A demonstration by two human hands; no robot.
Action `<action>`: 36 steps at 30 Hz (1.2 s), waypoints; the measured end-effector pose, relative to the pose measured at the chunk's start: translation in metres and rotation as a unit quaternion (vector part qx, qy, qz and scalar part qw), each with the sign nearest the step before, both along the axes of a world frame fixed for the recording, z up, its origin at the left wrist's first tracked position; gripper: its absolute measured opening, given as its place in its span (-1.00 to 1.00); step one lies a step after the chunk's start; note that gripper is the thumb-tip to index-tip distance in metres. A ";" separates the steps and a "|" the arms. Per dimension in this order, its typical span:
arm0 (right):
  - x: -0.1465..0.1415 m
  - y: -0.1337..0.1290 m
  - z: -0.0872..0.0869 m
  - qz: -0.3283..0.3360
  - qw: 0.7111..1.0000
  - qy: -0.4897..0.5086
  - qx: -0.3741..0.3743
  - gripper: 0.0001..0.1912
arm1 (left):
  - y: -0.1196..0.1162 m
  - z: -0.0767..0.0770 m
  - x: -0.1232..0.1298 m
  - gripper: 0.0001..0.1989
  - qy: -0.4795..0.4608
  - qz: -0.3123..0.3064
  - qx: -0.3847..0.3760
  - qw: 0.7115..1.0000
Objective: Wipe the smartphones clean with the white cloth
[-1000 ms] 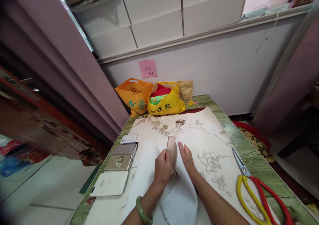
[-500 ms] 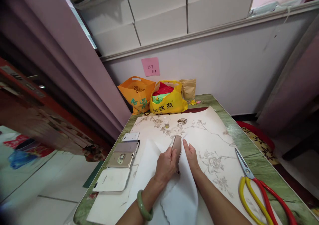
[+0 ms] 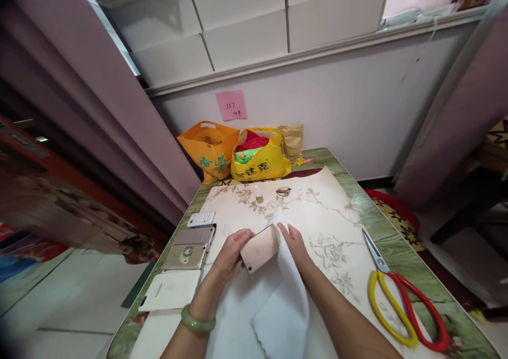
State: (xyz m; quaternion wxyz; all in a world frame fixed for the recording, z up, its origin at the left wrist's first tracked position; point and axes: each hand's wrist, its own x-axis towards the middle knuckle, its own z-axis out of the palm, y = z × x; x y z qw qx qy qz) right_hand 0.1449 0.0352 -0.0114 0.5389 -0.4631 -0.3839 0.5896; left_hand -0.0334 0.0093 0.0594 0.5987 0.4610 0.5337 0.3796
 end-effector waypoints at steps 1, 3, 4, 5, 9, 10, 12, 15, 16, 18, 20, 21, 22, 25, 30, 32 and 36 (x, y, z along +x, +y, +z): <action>0.000 0.001 -0.002 -0.031 1.000 0.000 -0.001 -0.41 | -0.005 -0.004 0.005 -0.53 -0.054 0.046 0.006 0.997; 0.000 0.002 -0.005 -0.063 0.998 0.012 -0.010 -0.42 | -0.014 -0.014 0.018 -0.50 -0.132 0.104 0.025 0.985; 0.000 0.002 -0.007 -0.066 0.998 0.018 -0.015 -0.43 | -0.018 -0.018 0.025 -0.48 -0.142 0.118 0.030 0.982; -0.001 0.002 -0.009 -0.066 0.998 0.020 -0.017 -0.44 | -0.020 -0.022 0.032 -0.47 -0.133 0.141 0.036 0.980; -0.003 0.000 -0.012 -0.050 0.998 0.018 -0.020 -0.45 | -0.016 -0.025 0.046 -0.49 -0.044 0.235 0.066 0.969; -0.003 0.000 -0.012 -0.046 0.998 0.020 -0.023 -0.45 | -0.014 -0.024 0.046 -0.51 -0.038 0.237 0.074 0.968; -0.002 0.001 -0.012 -0.043 0.998 0.022 -0.028 -0.44 | -0.012 -0.022 0.043 -0.54 -0.043 0.218 0.083 0.972; 0.001 0.002 -0.009 -0.049 0.999 0.003 -0.017 -0.45 | -0.013 -0.020 0.033 -0.56 -0.038 0.154 0.071 0.985; 0.002 0.001 -0.008 -0.048 0.999 -0.011 -0.004 -0.45 | -0.013 -0.019 0.029 -0.55 -0.031 0.126 0.061 0.990; 0.002 -0.001 -0.004 -0.030 0.998 -0.051 0.030 -0.47 | -0.011 -0.016 0.020 -0.56 -0.014 0.084 0.047 0.995; 0.001 -0.005 -0.001 0.022 0.992 -0.100 0.080 -0.49 | -0.006 -0.011 0.013 -0.58 0.012 0.069 0.044 0.997; -0.001 -0.007 0.000 0.053 0.985 -0.125 0.107 -0.51 | -0.003 -0.008 0.010 -0.58 0.025 0.069 0.043 0.996; -0.002 -0.009 0.001 0.078 0.977 -0.150 0.133 -0.53 | 0.000 -0.006 0.009 -0.58 0.037 0.075 0.040 0.996; -0.007 -0.012 0.000 0.087 0.964 -0.185 0.168 -0.57 | 0.005 -0.003 0.015 -0.52 0.041 0.152 0.046 0.986; -0.008 -0.010 -0.005 -0.005 0.979 -0.154 0.133 -0.51 | -0.007 -0.016 0.050 -0.66 0.079 0.202 0.135 0.967; -0.008 -0.010 -0.005 -0.023 0.982 -0.147 0.118 -0.47 | -0.012 -0.019 0.059 -0.72 0.152 0.165 0.161 0.961; -0.007 -0.009 -0.002 -0.044 0.985 -0.143 0.091 -0.42 | -0.013 -0.014 0.055 -0.81 0.261 0.056 0.166 0.949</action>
